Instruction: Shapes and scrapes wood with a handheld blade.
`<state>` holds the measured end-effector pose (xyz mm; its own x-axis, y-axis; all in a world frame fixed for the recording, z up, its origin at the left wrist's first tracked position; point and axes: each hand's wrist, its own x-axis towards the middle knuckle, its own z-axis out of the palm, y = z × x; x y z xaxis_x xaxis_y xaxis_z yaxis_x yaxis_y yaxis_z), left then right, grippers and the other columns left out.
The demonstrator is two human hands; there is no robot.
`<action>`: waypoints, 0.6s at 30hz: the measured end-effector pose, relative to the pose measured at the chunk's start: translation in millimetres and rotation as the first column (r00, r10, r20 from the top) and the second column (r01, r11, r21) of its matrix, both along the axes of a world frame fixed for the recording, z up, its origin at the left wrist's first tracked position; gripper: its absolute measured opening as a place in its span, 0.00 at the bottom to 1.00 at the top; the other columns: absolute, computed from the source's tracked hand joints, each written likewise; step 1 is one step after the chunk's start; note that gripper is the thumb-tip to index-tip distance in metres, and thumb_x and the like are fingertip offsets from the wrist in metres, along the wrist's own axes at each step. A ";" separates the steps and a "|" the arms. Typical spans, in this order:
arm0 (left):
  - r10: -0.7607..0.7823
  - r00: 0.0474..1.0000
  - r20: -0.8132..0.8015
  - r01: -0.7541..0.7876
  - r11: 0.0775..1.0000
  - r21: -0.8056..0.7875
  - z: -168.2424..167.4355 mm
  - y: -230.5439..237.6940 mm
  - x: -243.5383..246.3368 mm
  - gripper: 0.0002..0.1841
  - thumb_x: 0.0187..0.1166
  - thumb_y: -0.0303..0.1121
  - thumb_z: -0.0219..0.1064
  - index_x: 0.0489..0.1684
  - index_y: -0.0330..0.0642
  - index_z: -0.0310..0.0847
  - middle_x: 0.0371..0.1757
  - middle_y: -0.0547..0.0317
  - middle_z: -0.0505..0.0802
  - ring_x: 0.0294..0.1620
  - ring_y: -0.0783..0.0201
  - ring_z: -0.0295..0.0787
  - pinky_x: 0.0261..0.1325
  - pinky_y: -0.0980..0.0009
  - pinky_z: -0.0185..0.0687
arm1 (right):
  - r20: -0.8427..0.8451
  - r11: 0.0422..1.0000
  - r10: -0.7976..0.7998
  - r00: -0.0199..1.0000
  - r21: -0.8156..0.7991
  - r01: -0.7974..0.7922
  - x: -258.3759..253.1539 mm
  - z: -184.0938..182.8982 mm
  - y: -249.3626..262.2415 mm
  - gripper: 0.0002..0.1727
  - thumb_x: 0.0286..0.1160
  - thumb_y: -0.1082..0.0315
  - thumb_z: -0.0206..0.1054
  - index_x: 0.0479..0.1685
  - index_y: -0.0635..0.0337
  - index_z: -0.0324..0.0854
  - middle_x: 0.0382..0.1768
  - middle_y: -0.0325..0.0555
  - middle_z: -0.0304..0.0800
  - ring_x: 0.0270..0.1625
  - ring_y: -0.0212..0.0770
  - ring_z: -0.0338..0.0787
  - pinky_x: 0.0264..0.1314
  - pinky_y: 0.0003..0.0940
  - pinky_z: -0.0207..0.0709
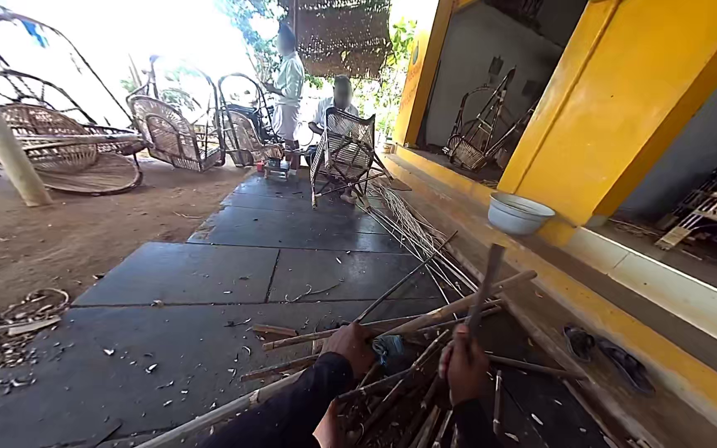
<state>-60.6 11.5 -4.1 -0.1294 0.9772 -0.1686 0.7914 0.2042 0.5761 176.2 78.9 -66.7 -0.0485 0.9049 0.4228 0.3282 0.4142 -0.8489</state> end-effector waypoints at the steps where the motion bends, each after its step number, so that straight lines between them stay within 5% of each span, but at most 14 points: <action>1: -0.004 1.000 0.010 0.004 1.000 0.017 -2.9 0.1 -1.6 0.15 0.77 0.45 0.65 0.53 0.53 0.93 0.53 0.51 0.96 0.59 0.48 0.93 0.62 0.36 0.83 | 0.166 0.998 0.038 0.985 0.048 -0.047 -3.4 -4.9 -4.5 0.27 0.89 0.46 0.56 0.42 0.64 0.86 0.18 0.42 0.82 0.19 0.40 0.83 0.24 0.43 0.83; 3: -0.022 1.000 0.005 0.021 0.999 0.046 -4.8 6.7 -7.0 0.15 0.77 0.42 0.64 0.54 0.51 0.92 0.55 0.50 0.96 0.61 0.47 0.92 0.64 0.36 0.83 | 0.369 0.988 0.039 0.928 0.125 -0.091 -15.3 -5.6 -8.5 0.30 0.84 0.37 0.56 0.33 0.55 0.87 0.17 0.38 0.82 0.21 0.39 0.84 0.28 0.47 0.81; 6: -0.042 0.999 -0.002 0.042 0.999 0.026 -1.4 4.3 -3.6 0.16 0.79 0.43 0.62 0.55 0.52 0.92 0.55 0.50 0.96 0.61 0.47 0.92 0.63 0.35 0.83 | -0.094 0.999 -0.028 0.995 0.033 0.031 -11.4 -4.8 0.8 0.26 0.90 0.49 0.56 0.40 0.66 0.83 0.15 0.42 0.79 0.13 0.39 0.79 0.17 0.40 0.79; 7: -0.036 0.999 0.006 0.036 0.999 0.017 -0.9 1.3 -1.1 0.16 0.80 0.44 0.62 0.55 0.52 0.92 0.55 0.50 0.96 0.61 0.46 0.92 0.62 0.35 0.82 | -0.111 1.000 -0.020 0.994 0.011 0.021 -10.5 -5.5 0.7 0.26 0.91 0.49 0.55 0.40 0.67 0.81 0.14 0.43 0.79 0.13 0.40 0.79 0.16 0.40 0.80; 10: -0.010 1.000 -0.024 0.010 1.000 -0.010 0.2 3.3 -5.4 0.17 0.79 0.45 0.62 0.56 0.53 0.92 0.56 0.49 0.96 0.62 0.45 0.92 0.63 0.34 0.82 | 0.321 0.988 0.019 0.947 0.137 -0.066 -16.2 -9.1 -9.8 0.30 0.85 0.37 0.56 0.31 0.54 0.86 0.15 0.37 0.79 0.18 0.38 0.81 0.24 0.44 0.79; 14: -0.032 0.999 -0.026 0.031 0.999 -0.034 9.2 -2.2 1.2 0.16 0.81 0.45 0.61 0.55 0.50 0.91 0.55 0.47 0.95 0.62 0.44 0.91 0.63 0.33 0.81 | -0.143 1.000 -0.021 0.990 -0.006 0.020 -7.1 -7.0 -2.7 0.25 0.92 0.50 0.54 0.40 0.67 0.80 0.14 0.43 0.79 0.12 0.39 0.79 0.14 0.39 0.80; 17: -0.059 0.998 -0.030 0.059 0.998 -0.020 0.9 2.7 -2.3 0.16 0.79 0.44 0.63 0.52 0.46 0.92 0.54 0.45 0.95 0.62 0.43 0.91 0.64 0.33 0.81 | 0.329 0.985 0.016 0.944 0.156 -0.071 -13.2 -11.6 -14.0 0.30 0.87 0.40 0.55 0.32 0.56 0.87 0.15 0.39 0.81 0.19 0.39 0.83 0.25 0.46 0.81; 18: -0.064 0.998 -0.030 0.063 0.998 -0.016 -0.4 4.2 -3.0 0.16 0.77 0.44 0.65 0.51 0.45 0.92 0.54 0.45 0.95 0.61 0.43 0.91 0.64 0.33 0.81 | 0.286 0.987 0.002 0.958 0.155 -0.048 -12.5 -10.2 -14.0 0.29 0.86 0.40 0.56 0.33 0.56 0.88 0.16 0.39 0.81 0.19 0.38 0.83 0.24 0.45 0.81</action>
<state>-63.6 15.8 -4.5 -0.0723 0.9809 -0.1804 0.8203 0.1614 0.5487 163.7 64.9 -76.9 -0.2095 0.8243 0.5259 0.5338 0.5471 -0.6448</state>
